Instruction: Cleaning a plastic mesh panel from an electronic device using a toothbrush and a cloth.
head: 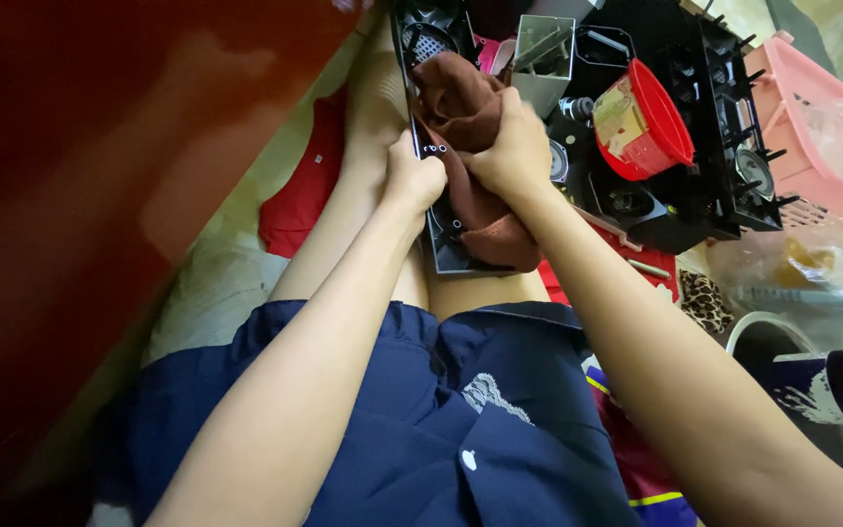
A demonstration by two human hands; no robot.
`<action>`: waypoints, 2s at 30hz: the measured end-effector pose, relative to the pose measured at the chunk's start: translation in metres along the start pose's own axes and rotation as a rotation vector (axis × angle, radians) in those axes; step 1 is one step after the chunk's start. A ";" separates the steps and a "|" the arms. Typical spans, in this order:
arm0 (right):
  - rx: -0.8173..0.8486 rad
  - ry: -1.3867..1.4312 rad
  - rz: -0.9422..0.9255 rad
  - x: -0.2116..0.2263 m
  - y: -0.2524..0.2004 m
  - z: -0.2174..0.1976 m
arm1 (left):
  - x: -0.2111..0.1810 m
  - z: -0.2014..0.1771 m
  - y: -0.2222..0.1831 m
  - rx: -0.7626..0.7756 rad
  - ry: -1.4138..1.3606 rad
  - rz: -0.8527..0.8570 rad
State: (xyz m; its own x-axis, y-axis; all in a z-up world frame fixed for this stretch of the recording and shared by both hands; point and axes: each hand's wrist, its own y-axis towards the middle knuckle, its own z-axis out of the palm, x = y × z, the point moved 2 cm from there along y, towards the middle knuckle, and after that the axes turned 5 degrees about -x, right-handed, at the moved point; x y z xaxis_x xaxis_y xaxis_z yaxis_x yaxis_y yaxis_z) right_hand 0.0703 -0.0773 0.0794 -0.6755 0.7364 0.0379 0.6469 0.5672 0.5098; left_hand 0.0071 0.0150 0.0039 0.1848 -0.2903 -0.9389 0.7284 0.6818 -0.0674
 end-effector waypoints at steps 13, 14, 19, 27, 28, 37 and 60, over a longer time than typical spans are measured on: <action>0.033 0.142 0.313 0.005 -0.006 -0.010 | 0.008 0.004 0.007 0.022 0.098 0.053; 0.028 0.107 0.344 0.002 -0.007 -0.008 | 0.006 0.004 0.006 0.028 0.098 0.037; 0.001 0.116 0.333 0.004 -0.007 -0.012 | 0.007 0.006 0.006 0.043 0.097 0.057; 0.043 0.126 0.187 -0.004 -0.007 -0.009 | 0.005 0.004 0.002 0.024 0.105 0.044; 0.063 0.095 0.211 -0.004 -0.008 -0.010 | 0.005 0.004 0.001 0.018 0.120 0.022; 0.149 0.088 0.298 0.001 -0.008 -0.017 | 0.005 0.007 0.001 0.033 0.135 0.013; 0.155 0.137 0.249 -0.003 -0.006 -0.014 | 0.007 0.006 0.002 0.034 0.115 -0.011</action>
State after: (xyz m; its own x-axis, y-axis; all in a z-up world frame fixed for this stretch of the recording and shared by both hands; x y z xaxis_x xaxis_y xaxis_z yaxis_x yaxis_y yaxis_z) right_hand 0.0632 -0.0881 0.0878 -0.5241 0.8092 0.2657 0.8375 0.4330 0.3333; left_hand 0.0137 0.0106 -0.0008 0.1012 -0.2174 -0.9708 0.7525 0.6550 -0.0682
